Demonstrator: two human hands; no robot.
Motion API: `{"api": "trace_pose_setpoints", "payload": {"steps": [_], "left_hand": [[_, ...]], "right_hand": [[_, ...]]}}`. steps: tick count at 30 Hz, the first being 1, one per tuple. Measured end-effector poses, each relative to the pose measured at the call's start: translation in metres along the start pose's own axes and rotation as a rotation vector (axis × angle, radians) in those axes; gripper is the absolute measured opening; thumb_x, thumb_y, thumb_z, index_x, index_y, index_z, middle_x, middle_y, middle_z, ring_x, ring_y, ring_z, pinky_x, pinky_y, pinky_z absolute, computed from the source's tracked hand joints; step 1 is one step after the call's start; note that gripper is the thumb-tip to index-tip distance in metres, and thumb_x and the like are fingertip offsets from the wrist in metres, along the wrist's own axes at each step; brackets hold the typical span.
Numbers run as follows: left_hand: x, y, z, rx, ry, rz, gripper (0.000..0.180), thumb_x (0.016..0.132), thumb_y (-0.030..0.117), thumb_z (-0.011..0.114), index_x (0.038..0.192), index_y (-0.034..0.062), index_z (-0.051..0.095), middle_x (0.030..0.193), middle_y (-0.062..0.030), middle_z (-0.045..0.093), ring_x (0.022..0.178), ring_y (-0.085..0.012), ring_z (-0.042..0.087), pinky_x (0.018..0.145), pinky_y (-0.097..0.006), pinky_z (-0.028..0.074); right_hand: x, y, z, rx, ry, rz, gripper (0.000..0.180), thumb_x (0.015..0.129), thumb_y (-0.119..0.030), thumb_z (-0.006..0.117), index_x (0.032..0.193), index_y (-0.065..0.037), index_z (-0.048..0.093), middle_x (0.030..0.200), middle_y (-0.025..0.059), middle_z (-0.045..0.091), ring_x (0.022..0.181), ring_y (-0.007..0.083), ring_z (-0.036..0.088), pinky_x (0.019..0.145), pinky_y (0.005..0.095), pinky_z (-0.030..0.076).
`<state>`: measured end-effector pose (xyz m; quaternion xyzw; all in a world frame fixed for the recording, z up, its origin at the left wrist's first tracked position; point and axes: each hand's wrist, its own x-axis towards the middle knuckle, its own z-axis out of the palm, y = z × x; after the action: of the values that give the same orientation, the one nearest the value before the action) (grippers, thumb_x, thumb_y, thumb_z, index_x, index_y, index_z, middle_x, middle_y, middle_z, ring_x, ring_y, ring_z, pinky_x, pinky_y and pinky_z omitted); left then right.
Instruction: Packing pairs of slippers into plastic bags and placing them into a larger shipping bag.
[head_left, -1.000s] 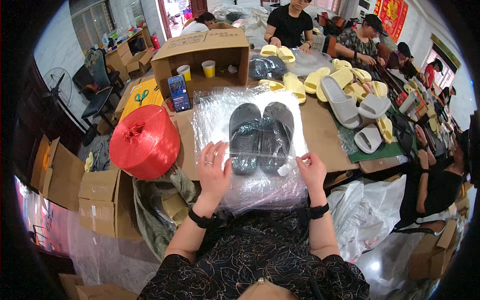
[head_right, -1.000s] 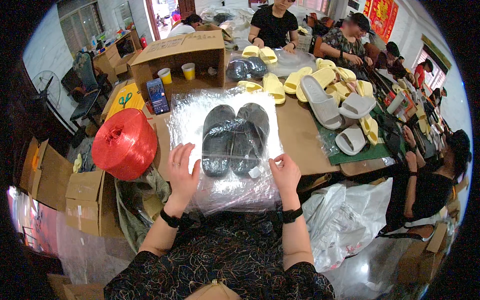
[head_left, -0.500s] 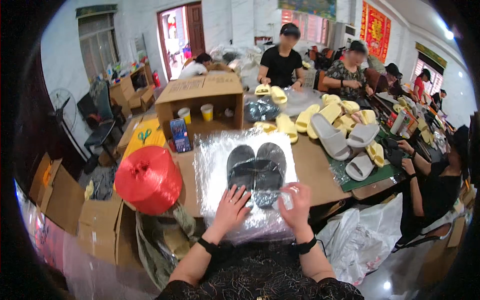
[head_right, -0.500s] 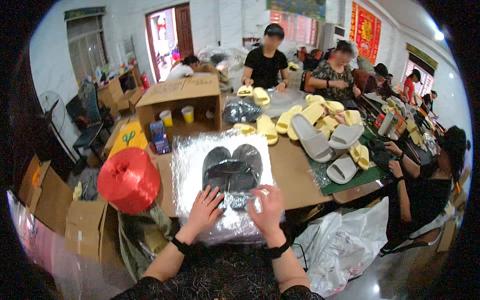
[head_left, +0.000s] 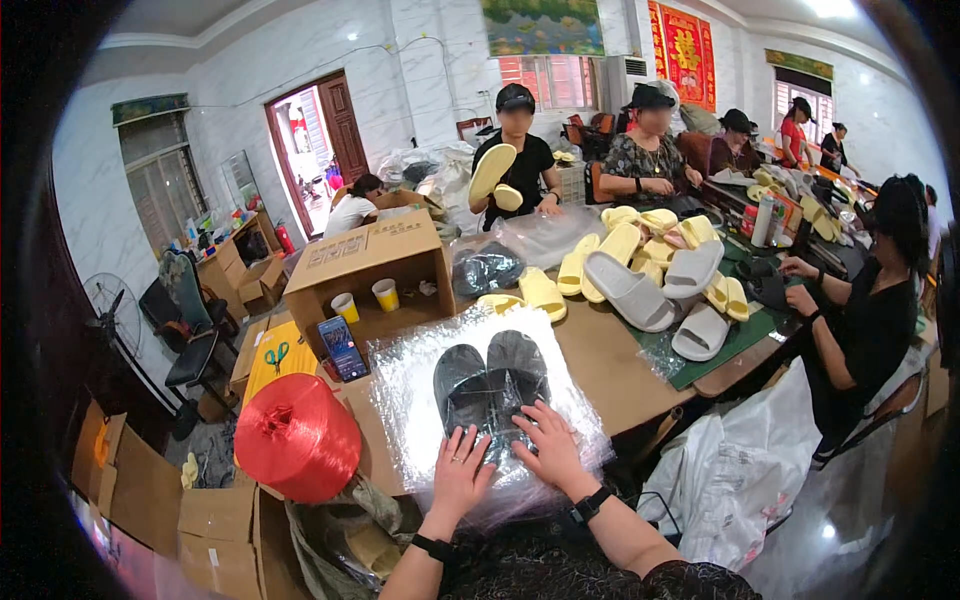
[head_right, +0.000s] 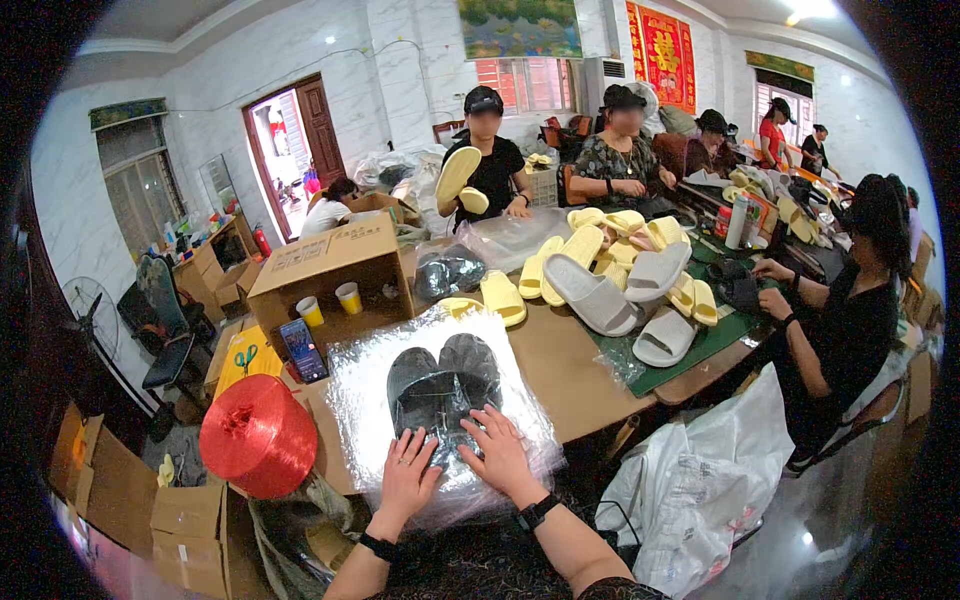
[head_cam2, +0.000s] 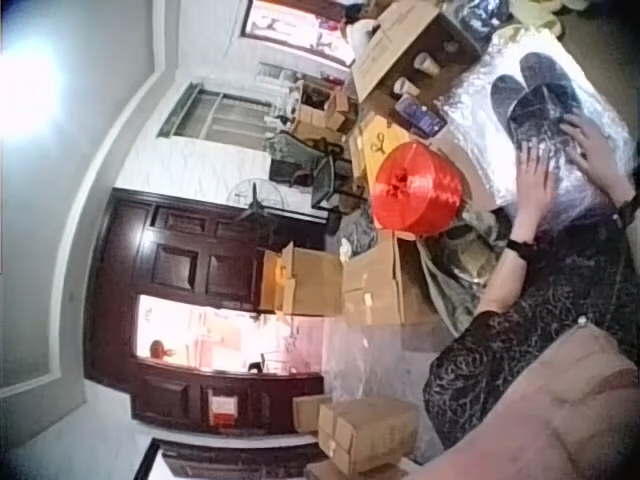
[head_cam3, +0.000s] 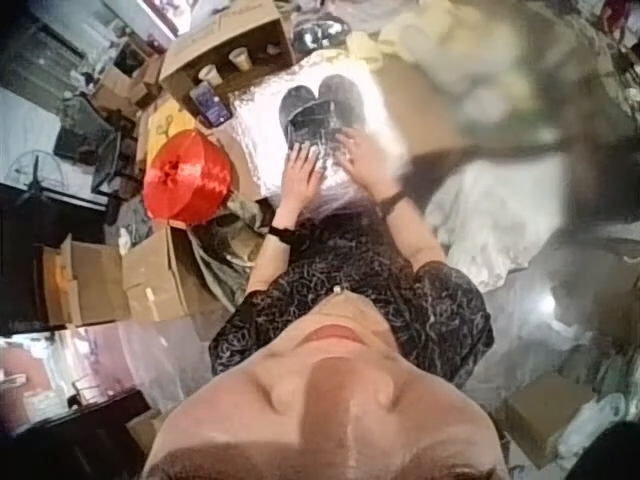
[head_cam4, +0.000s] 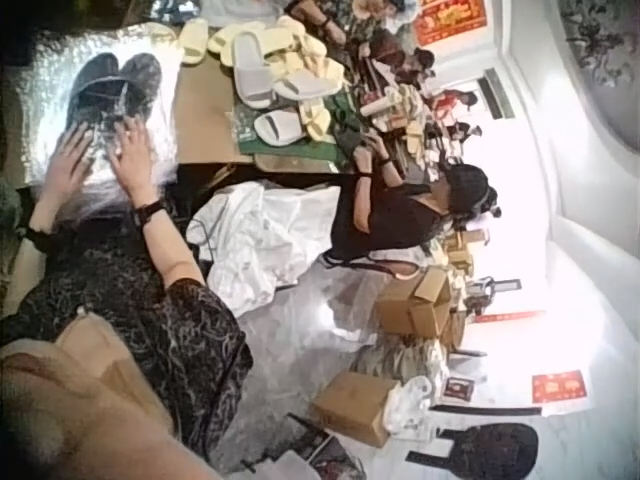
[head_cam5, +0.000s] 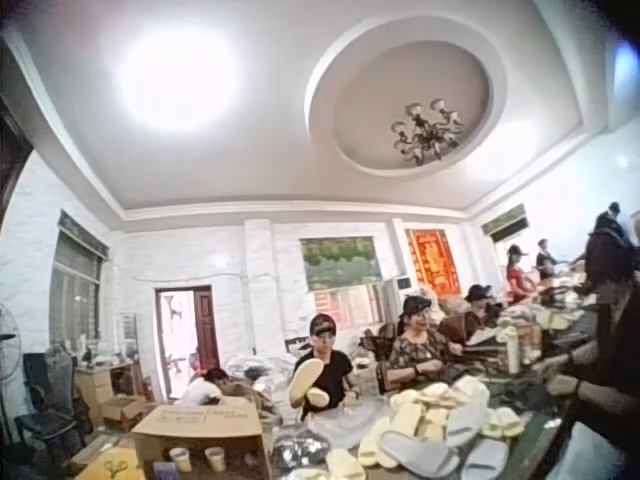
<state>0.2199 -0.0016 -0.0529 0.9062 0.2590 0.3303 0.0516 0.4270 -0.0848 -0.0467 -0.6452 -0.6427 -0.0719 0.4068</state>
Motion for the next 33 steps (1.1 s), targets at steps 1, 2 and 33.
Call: {"api": "trace_pose_setpoints", "payload": {"steps": [1,2,33], "left_hand": [[0.0003,0.0002,0.0005,0.002,-0.005,0.005,0.047,0.095,0.034,0.061,0.137,0.0143,0.059,0.151,-0.0118,0.048,0.14,-0.0381,0.04,0.114,-0.057,0.029],[-0.0004,0.0004,0.0016,-0.001,0.006,0.004,0.047,0.094,0.034,0.062,0.136,0.0142,0.059,0.15,-0.0119,0.048,0.139,-0.0379,0.041,0.114,-0.056,0.029],[-0.0047,0.0022,0.0028,0.013,0.054,0.005,0.045,0.094,0.036,0.063,0.134,0.0138,0.062,0.146,-0.0115,0.053,0.137,-0.0362,0.045,0.114,-0.054,0.031]], "right_hand": [[-0.0006,0.0007,0.0007,0.002,0.005,0.005,0.044,0.092,-0.036,0.065,0.13,-0.013,0.062,0.139,0.0083,0.054,0.139,0.0321,0.041,0.112,0.0482,0.033],[-0.0013,0.0015,0.0012,0.002,0.01,0.001,0.044,0.092,-0.036,0.065,0.13,-0.013,0.062,0.139,0.0084,0.054,0.139,0.0319,0.041,0.112,0.0481,0.033],[-0.0027,0.0033,0.0032,-0.002,0.009,-0.024,0.046,0.093,-0.038,0.064,0.131,-0.013,0.061,0.139,0.0082,0.054,0.139,0.0323,0.041,0.111,0.0485,0.034]]}}
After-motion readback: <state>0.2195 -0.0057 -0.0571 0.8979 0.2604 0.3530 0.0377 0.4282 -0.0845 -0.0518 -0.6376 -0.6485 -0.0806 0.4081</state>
